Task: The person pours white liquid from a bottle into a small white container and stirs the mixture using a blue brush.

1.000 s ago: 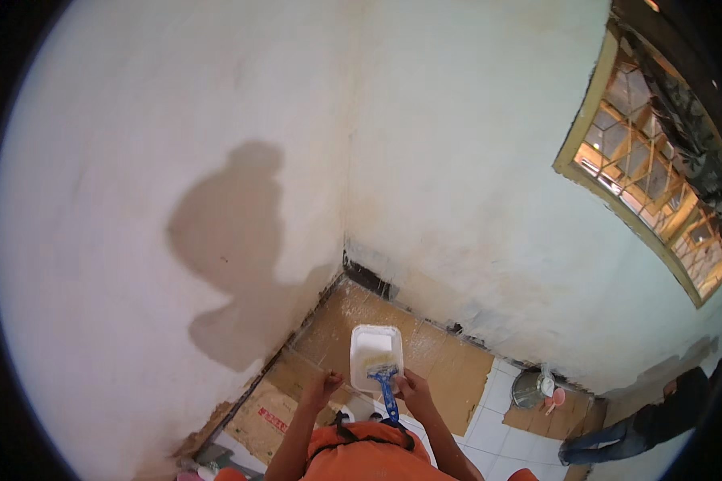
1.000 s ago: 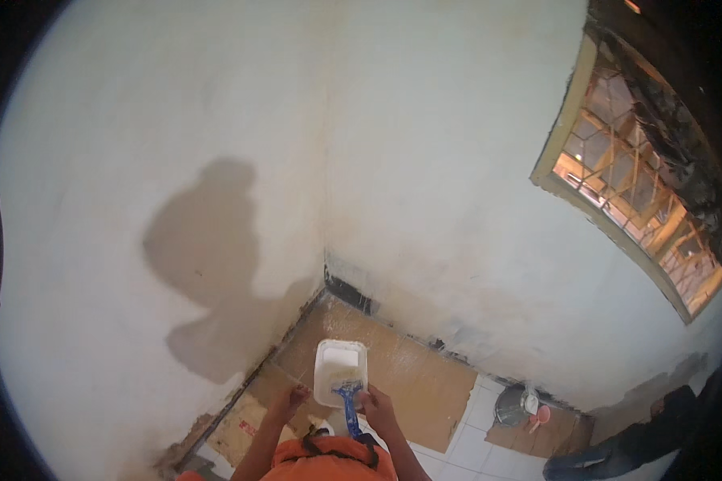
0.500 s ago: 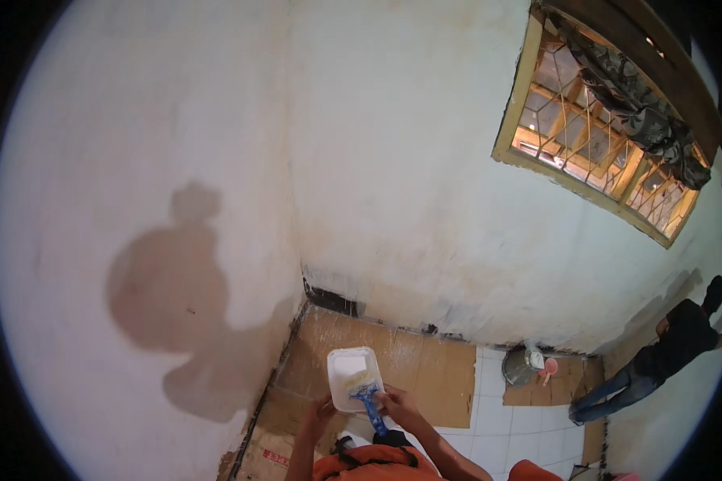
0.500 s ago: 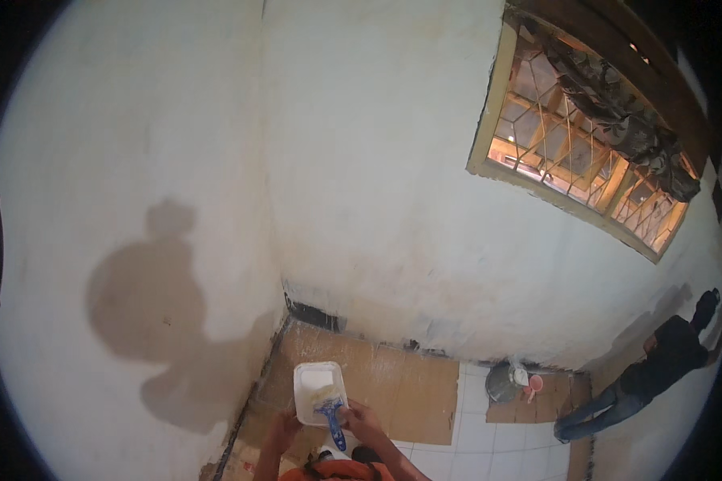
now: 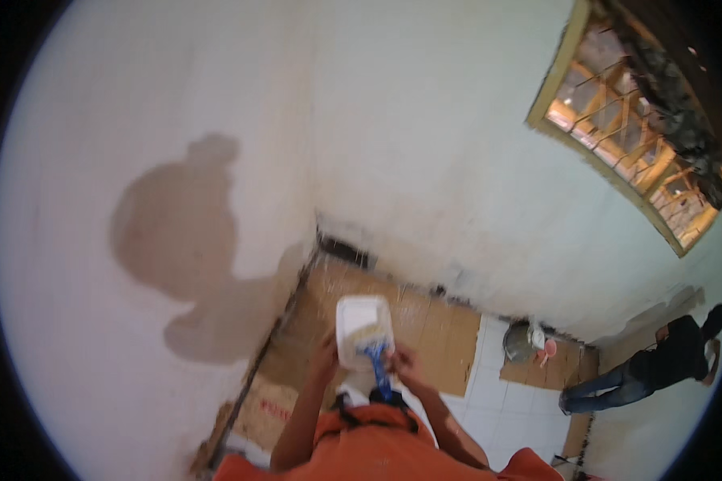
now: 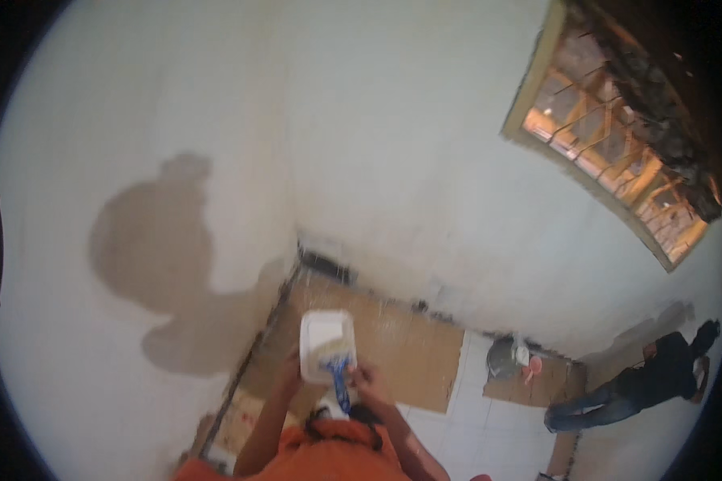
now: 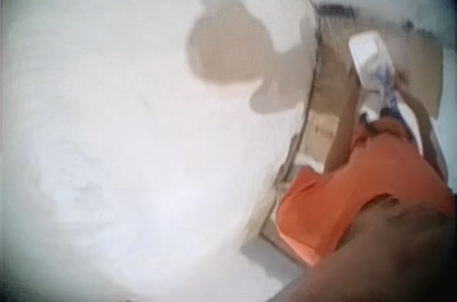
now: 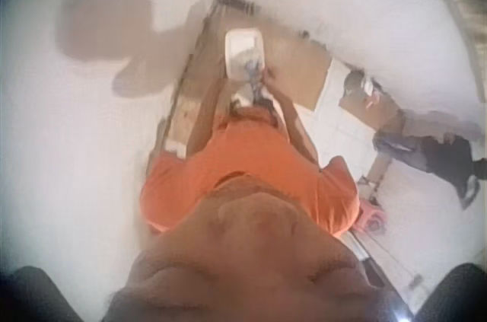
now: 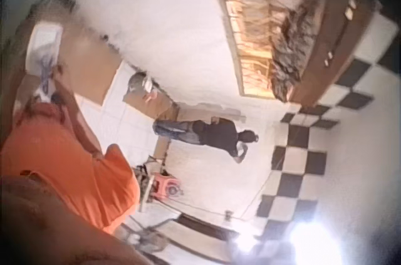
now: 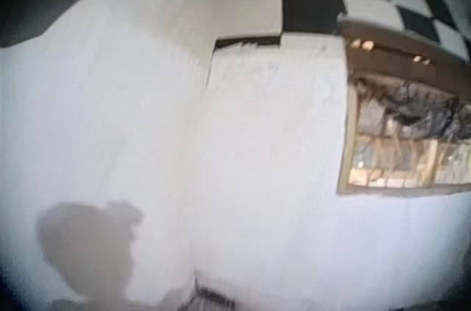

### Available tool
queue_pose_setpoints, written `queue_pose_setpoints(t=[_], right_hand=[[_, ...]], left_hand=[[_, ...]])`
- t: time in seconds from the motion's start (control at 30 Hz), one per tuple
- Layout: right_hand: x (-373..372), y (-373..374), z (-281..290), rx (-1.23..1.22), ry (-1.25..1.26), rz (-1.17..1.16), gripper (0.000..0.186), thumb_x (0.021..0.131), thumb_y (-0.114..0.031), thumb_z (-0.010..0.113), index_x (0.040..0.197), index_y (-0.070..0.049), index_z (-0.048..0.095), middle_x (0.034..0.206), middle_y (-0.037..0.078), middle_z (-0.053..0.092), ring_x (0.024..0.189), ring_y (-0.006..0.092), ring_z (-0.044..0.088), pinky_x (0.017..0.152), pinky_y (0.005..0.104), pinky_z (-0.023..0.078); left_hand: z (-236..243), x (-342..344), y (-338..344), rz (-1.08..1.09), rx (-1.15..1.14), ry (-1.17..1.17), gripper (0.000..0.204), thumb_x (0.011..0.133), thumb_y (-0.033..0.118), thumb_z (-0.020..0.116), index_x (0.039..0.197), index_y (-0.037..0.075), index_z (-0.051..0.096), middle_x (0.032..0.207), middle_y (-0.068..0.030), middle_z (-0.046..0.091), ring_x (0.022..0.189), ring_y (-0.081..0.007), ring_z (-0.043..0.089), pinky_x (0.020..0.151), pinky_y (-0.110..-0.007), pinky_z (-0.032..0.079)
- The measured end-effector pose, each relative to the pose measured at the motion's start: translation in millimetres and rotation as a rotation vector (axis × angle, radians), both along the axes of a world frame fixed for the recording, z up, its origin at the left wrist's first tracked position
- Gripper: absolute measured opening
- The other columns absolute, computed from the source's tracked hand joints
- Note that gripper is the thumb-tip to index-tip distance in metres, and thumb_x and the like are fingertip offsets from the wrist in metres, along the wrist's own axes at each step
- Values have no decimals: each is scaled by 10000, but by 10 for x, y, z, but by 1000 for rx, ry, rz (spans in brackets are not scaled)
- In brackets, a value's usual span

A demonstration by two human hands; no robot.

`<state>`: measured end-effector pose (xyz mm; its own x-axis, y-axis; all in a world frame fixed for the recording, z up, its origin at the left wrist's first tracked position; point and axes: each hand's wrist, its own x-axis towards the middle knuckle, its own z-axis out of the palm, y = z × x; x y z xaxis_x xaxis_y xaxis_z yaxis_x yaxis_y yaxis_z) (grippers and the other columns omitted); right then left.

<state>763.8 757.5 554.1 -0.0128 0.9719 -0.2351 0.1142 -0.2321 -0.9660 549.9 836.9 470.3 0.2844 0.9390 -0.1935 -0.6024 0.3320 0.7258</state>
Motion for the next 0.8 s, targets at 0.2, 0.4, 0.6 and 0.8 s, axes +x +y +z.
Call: queue_pose_setpoints(t=[0.2,0.4,0.6,0.8], right_hand=[[-209,46,346,-29,136,-34,398,1015,-288,503,1315,-29,538,1061,55,640,920,137,623,818,324,550],[-254,-12,556,-43,113,-41,400,1025,-298,462,1301,-16,531,1051,81,625,939,169,621,783,335,577],[-117,88,662,-57,50,103,405,1035,-288,439,1304,7,511,1059,110,622,956,180,623,792,343,584],[-41,-45,901,181,-478,13,377,944,-90,550,1312,-16,517,1060,163,622,877,300,650,759,396,546]], left_hand=[[559,212,-27,-164,-134,-559,588,1016,468,396,1437,58,369,1339,-168,532,1152,-301,593,959,-451,508],[490,261,-71,-124,-159,-667,623,1009,508,341,1424,46,392,1332,-184,533,1147,-333,589,966,-502,495],[436,379,-160,-52,-177,-808,534,988,380,378,1388,32,441,1288,-180,572,1106,-336,613,948,-488,510],[407,331,-63,3,-211,-857,542,981,392,384,1369,21,463,1281,-180,576,1116,-346,601,958,-497,498]])
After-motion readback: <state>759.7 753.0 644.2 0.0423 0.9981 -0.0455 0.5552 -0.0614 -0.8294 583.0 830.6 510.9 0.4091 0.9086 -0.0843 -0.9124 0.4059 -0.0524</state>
